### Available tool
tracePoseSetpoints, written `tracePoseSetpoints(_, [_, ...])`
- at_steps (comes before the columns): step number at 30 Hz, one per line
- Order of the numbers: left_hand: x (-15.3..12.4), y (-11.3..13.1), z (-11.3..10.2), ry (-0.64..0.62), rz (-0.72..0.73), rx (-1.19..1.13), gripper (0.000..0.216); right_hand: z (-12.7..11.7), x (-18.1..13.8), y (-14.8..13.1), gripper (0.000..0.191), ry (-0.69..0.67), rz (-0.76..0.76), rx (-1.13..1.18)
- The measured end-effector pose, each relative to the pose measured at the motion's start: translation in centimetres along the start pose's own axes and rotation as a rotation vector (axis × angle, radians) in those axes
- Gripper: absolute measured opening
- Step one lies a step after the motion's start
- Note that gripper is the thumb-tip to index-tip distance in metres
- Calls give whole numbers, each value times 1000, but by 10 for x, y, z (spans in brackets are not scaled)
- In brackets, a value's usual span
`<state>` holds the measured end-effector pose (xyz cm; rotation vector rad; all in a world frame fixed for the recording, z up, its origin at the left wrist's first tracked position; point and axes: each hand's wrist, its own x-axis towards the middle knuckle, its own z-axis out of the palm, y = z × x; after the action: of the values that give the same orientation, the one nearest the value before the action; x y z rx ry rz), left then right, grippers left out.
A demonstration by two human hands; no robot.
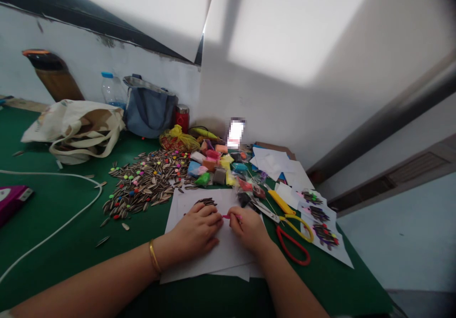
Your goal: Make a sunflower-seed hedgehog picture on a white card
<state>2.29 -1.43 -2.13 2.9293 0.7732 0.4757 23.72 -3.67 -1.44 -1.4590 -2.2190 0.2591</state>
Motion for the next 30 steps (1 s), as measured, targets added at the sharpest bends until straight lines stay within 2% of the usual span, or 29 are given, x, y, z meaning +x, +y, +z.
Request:
tracePoseSetpoints(4, [0,-1,0,5,4,-3,42,-3,-2,2,24,2,-33,-67])
tracePoseSetpoints(9, [0,-1,0,12,19,11,42,-9,-4,3,24,-27,-21,-30])
tracePoseSetpoints(12, [0,-1,0,23,23,24,43,-10,-3,5,27,56,-17,23])
tracePoseSetpoints(16, [0,-2,2,48,47,34,41,-6,-2,14,27,157,-96,9])
tracePoseSetpoints(20, [1,-2,1,69,117,-11,20,1,-2,26,43,21,-85,-134])
tracePoseSetpoints(22, [2,-2,0,83,145,-30,12,2,-2,28,46,7,-51,-184])
tracePoseSetpoints(24, [2,-1,-1,93,152,-26,9,-1,-2,25,42,47,-24,-175])
tracePoseSetpoints(26, [3,-2,-1,100,151,-6,9,-5,-2,20,31,62,-24,-97])
tracePoseSetpoints(28, [3,-3,2,98,148,11,9,-9,-3,14,16,1,-52,14])
tracePoseSetpoints(30, [2,-4,4,97,142,21,10,-10,-3,10,12,-95,-86,89])
